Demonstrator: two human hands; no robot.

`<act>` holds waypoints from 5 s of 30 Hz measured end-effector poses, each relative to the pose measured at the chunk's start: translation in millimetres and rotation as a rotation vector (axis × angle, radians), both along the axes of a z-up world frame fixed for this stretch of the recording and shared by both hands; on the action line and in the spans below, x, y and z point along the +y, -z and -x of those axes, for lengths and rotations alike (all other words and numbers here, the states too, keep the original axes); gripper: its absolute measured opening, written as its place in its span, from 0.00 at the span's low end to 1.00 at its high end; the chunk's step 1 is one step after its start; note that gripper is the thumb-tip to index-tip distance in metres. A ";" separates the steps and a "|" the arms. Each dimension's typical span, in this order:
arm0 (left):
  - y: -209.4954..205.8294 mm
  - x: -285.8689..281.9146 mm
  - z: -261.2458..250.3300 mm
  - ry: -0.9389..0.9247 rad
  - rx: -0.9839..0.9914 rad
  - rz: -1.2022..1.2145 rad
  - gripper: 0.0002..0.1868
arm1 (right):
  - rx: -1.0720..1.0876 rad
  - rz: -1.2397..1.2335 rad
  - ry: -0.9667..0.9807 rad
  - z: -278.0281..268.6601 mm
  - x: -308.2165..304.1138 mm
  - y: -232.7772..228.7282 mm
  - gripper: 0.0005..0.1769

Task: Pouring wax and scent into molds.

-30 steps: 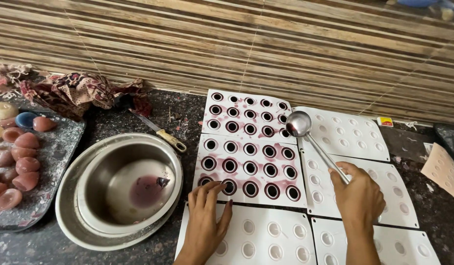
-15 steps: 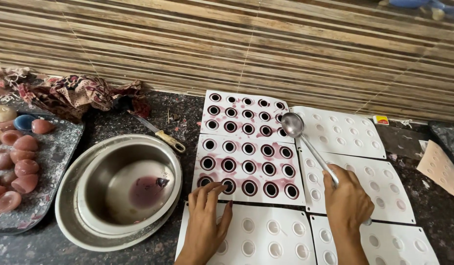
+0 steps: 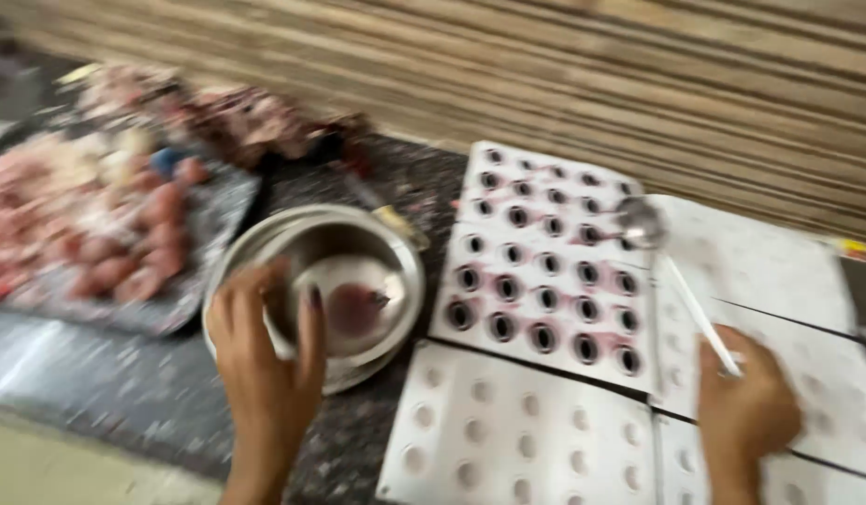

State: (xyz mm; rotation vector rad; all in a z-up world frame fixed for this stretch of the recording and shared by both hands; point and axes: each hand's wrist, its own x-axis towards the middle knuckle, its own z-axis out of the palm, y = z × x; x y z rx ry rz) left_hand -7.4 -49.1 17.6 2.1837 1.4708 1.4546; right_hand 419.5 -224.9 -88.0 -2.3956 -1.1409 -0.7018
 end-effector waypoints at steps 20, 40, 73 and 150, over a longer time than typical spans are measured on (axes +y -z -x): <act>77.4 82.5 50.4 0.152 -0.761 0.667 0.23 | 0.067 0.662 -0.601 195.0 123.7 -168.6 0.14; 55.2 95.1 11.1 0.167 -0.558 0.484 0.22 | -0.264 0.587 -0.755 188.4 159.4 -154.8 0.17; 30.6 90.9 -30.4 0.150 -0.243 0.166 0.22 | 0.429 1.016 -0.589 148.6 210.7 -144.9 0.12; 35.6 63.6 33.9 -0.130 0.186 -0.082 0.19 | 0.008 0.008 -0.088 -19.6 119.5 -68.7 0.11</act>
